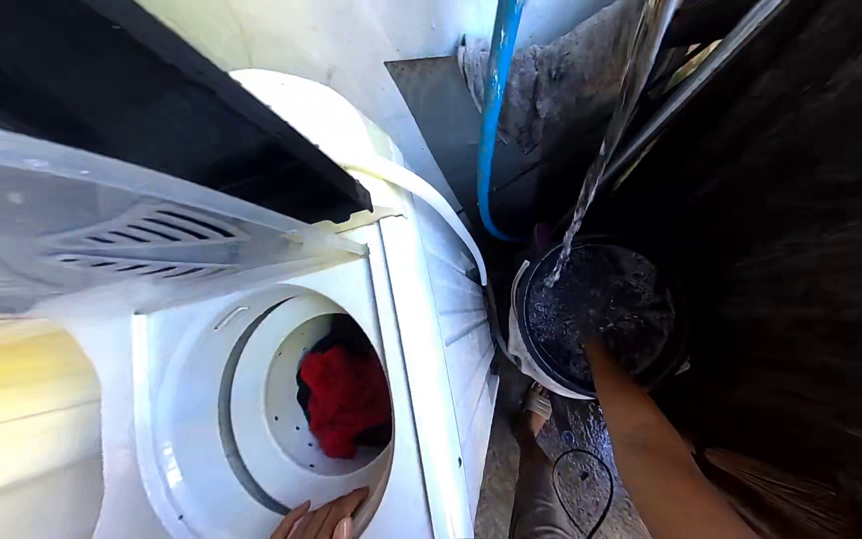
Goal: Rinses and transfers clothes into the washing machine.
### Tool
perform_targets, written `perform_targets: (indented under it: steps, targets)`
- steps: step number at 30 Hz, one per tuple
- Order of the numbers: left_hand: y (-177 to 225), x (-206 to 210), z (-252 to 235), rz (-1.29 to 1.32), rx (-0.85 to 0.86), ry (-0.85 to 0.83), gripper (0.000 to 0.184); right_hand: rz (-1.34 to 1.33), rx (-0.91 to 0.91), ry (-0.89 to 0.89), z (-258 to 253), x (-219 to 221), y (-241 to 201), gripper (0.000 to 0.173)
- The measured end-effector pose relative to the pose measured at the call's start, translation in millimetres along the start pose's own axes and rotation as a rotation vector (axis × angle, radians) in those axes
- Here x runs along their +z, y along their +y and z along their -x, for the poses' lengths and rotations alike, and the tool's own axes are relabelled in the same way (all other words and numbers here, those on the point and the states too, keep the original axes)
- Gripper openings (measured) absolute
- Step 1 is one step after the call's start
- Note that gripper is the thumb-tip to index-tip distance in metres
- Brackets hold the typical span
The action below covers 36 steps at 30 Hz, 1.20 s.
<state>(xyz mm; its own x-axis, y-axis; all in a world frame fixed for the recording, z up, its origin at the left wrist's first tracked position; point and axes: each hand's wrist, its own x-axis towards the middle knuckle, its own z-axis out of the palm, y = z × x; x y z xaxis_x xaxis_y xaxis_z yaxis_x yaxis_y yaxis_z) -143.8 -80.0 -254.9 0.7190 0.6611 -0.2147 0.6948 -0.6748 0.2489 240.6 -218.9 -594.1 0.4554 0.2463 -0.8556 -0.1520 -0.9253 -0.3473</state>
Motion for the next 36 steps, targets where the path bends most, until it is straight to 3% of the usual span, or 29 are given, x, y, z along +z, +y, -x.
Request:
perform_targets:
  steps: [4,7,8,9,12,13,16,19,22,25,28,30,33,36]
  targets:
    - [2,2,5,-0.034,-0.009,0.038,0.053,0.057,-0.085,-0.246,17,0,-9,0.048]
    - [1,11,3,-0.085,0.002,0.177,0.056,-0.431,-0.166,-0.178,49,-15,-16,0.052]
    - [2,13,2,-0.097,-0.001,0.206,0.058,-0.467,-0.211,-0.149,62,-25,-19,0.053]
    - [3,13,3,-0.104,-0.011,0.216,0.058,-0.352,-0.252,-0.093,82,-36,-26,0.053]
    - [3,10,7,-0.095,-0.046,0.223,0.053,0.442,-0.418,0.2,156,-65,-58,0.059]
    - [3,10,7,-0.083,-0.054,0.227,0.052,0.533,-0.519,0.294,177,-71,-67,0.058]
    - [1,2,7,-0.014,-0.079,0.181,0.048,0.469,-0.754,0.543,242,-66,-109,0.045]
    - [-5,-14,7,0.25,-0.04,0.065,0.044,0.321,-1.009,0.803,311,-32,-165,0.033]
    - [-33,-24,4,0.685,0.092,0.165,0.033,0.195,-1.287,0.798,371,32,-230,0.028]
    - [-86,-60,6,1.003,0.114,0.399,0.026,0.155,-1.387,0.498,403,113,-285,0.031]
    - [-183,-113,4,0.899,-0.017,0.596,0.026,0.192,-1.342,0.263,414,198,-340,0.036]
    - [-264,-141,-5,0.732,-0.128,0.606,0.028,0.214,-1.334,0.208,415,250,-372,0.039]
    - [-381,-170,-35,0.536,-0.309,0.398,0.032,0.344,-1.311,0.241,413,311,-405,0.052]
    - [-481,-160,-91,0.51,-0.491,0.03,0.038,0.544,-1.264,0.439,409,351,-414,0.068]
